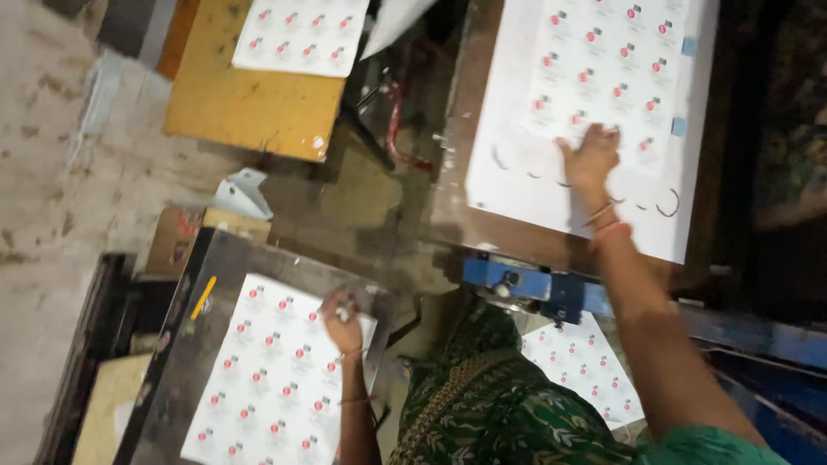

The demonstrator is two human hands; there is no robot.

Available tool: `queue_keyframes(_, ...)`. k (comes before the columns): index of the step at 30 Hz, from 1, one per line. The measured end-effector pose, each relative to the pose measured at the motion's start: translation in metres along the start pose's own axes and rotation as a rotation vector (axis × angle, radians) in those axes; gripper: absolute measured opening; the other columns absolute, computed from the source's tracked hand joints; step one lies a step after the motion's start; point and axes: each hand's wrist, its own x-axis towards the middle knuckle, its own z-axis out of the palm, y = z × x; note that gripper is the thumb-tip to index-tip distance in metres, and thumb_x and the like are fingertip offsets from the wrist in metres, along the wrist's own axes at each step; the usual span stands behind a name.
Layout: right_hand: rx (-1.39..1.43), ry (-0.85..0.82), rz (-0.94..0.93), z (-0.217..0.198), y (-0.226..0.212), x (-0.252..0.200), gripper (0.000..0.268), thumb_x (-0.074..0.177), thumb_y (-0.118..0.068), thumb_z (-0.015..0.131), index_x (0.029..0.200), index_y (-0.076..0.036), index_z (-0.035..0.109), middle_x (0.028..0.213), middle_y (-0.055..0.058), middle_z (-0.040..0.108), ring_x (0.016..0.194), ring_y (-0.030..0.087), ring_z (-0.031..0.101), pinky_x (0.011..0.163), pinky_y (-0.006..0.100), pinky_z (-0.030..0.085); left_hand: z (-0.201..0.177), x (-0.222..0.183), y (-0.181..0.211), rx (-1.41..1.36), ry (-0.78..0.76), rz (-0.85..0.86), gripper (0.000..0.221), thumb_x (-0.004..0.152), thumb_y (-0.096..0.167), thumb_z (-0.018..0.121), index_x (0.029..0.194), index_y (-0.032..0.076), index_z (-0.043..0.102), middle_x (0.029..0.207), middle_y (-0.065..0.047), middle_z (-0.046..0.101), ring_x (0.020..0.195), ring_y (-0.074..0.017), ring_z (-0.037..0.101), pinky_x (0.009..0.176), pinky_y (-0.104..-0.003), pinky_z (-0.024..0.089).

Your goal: Operating a machine to process and collect printed paper sheets in an industrial workshop.

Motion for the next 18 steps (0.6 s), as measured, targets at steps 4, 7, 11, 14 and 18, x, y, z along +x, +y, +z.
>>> queue_keyframes(4, 0.186, -0.121, -0.311, -0.031, -0.229, -0.087, 0.062, 0.091, -0.032, 0.071, 0.132, 0.013, 0.059, 0.139, 0.030, 0.057, 0.121, 0.041, 0.053, 0.102, 0.053, 0.037, 0.059, 0.008, 0.013, -0.345, -0.232, -0.215, 0.048, 0.091, 0.021, 0.076, 0.132, 0.001, 0.061, 0.127, -0.014, 0.068, 0.115, -0.0219, 0.066, 0.094, -0.035, 0.053)
queue_keyframes(7, 0.877, -0.199, -0.632, -0.228, -0.337, -0.166, 0.060, 0.073, -0.037, 0.082, 0.115, 0.003, 0.068, 0.112, 0.022, 0.063, 0.116, 0.045, 0.051, 0.102, 0.057, 0.036, 0.085, 0.023, 0.028, -0.780, -0.150, -0.364, 0.036, 0.097, 0.028, 0.074, 0.119, 0.000, 0.067, 0.117, -0.013, 0.071, 0.105, -0.0194, 0.065, 0.092, -0.034, 0.052)
queue_keyframes(11, 0.977, -0.407, -0.858, -0.184, -0.375, -0.245, 0.049, 0.080, -0.030, 0.080, 0.120, -0.005, 0.070, 0.122, 0.013, 0.067, 0.127, 0.040, 0.051, 0.109, 0.052, 0.037, 0.037, 0.016, -0.075, -0.457, 0.039, -0.690, 0.043, 0.099, 0.029, 0.079, 0.090, -0.012, 0.072, 0.086, -0.025, 0.070, 0.080, -0.0334, 0.061, 0.073, -0.045, 0.049)
queue_keyframes(14, 0.986, -0.525, -0.818, -0.232, -0.387, -0.230, 0.039, 0.087, -0.022, 0.079, 0.123, -0.009, 0.072, 0.126, 0.011, 0.068, 0.129, 0.038, 0.051, 0.111, 0.048, 0.040, -0.046, -0.026, -0.203, -0.004, 0.219, -0.354, 0.028, 0.095, 0.026, 0.077, 0.100, -0.001, 0.079, 0.095, -0.019, 0.074, 0.089, -0.0308, 0.065, 0.081, -0.044, 0.051)
queue_keyframes(18, 0.922, -0.615, -0.901, -0.234, -0.420, -0.249, 0.035, 0.088, -0.021, 0.077, 0.121, -0.008, 0.073, 0.129, 0.012, 0.068, 0.130, 0.038, 0.051, 0.110, 0.050, 0.041, -0.213, -0.095, -0.221, -0.159, 0.487, -0.593, 0.043, 0.085, 0.023, 0.081, 0.109, -0.010, 0.068, 0.102, -0.023, 0.075, 0.090, -0.0312, 0.069, 0.083, -0.042, 0.054)
